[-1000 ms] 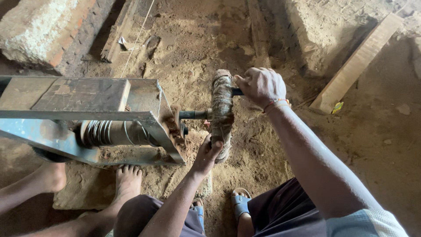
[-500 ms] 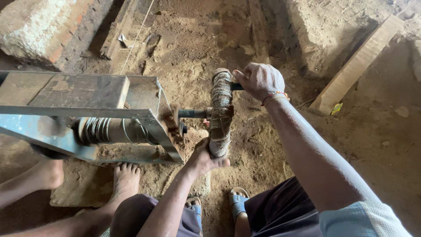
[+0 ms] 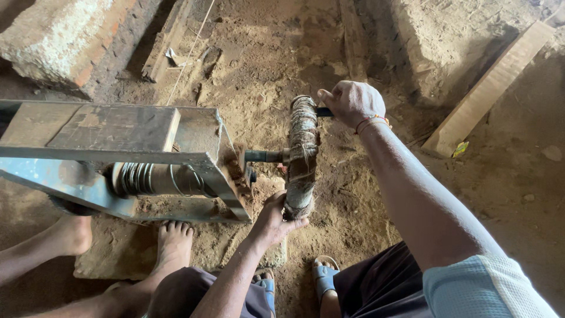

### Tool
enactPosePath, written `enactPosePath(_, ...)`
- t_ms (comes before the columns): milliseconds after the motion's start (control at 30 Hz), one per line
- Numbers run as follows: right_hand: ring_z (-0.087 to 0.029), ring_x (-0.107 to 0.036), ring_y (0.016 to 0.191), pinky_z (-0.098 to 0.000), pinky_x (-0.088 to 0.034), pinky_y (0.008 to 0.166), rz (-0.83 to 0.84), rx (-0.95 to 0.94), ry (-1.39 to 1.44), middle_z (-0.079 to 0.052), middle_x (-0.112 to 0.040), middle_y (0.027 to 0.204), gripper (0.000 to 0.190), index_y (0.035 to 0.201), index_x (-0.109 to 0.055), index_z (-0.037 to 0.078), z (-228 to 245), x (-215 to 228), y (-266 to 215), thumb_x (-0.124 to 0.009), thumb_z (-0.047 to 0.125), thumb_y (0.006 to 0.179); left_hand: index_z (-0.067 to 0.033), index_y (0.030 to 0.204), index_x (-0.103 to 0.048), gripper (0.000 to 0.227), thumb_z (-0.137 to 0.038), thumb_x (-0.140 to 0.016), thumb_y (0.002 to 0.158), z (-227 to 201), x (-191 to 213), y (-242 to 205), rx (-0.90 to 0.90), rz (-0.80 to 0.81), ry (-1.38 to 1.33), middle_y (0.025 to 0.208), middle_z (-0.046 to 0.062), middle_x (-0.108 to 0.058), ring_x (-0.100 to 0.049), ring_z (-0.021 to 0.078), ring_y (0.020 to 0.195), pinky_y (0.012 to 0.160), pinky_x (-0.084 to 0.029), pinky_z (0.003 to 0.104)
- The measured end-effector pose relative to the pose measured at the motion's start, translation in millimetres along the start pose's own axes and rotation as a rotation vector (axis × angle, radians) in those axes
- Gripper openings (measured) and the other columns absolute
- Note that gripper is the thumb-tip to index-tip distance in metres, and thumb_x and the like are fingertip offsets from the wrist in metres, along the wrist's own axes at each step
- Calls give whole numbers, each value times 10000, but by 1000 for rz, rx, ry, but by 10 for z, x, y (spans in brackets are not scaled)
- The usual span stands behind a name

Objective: The person rotates a hand-cranked winding machine to coil a fibrous material onto a spindle, using their hands to guide the material and maintain tension.

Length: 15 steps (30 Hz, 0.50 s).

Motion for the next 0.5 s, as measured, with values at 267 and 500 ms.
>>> enactPosePath(267, -285, -721, 891, -436, -537, 805, 32, -21, 10, -76, -760, 858, 533, 926, -797, 178, -34, -88, 133, -617, 679, 908, -124, 1206, -697, 528, -489, -784, 836, -111, 66, 21, 96, 46, -60, 1169, 128, -748, -700, 267, 1117, 1016, -551, 446)
enactPosePath(500, -260, -723, 890, -430, -539, 816, 56, -34, 0, -60, -762, 885, 520, 934, -804, 179, -71, -182, 249, -616, 663, 922, -112, 1204, -694, 628, -604, -729, 815, -112, 70, 36, 197, 44, -154, 1187, 142, -743, -716, 273, 1103, 994, -587, 454)
Point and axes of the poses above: each hand's wrist, its own y-axis towards the middle knuckle, its own x-axis out of the back of the hand, z = x × y, the point moved 6 cm from there along y, towards the middle knuckle
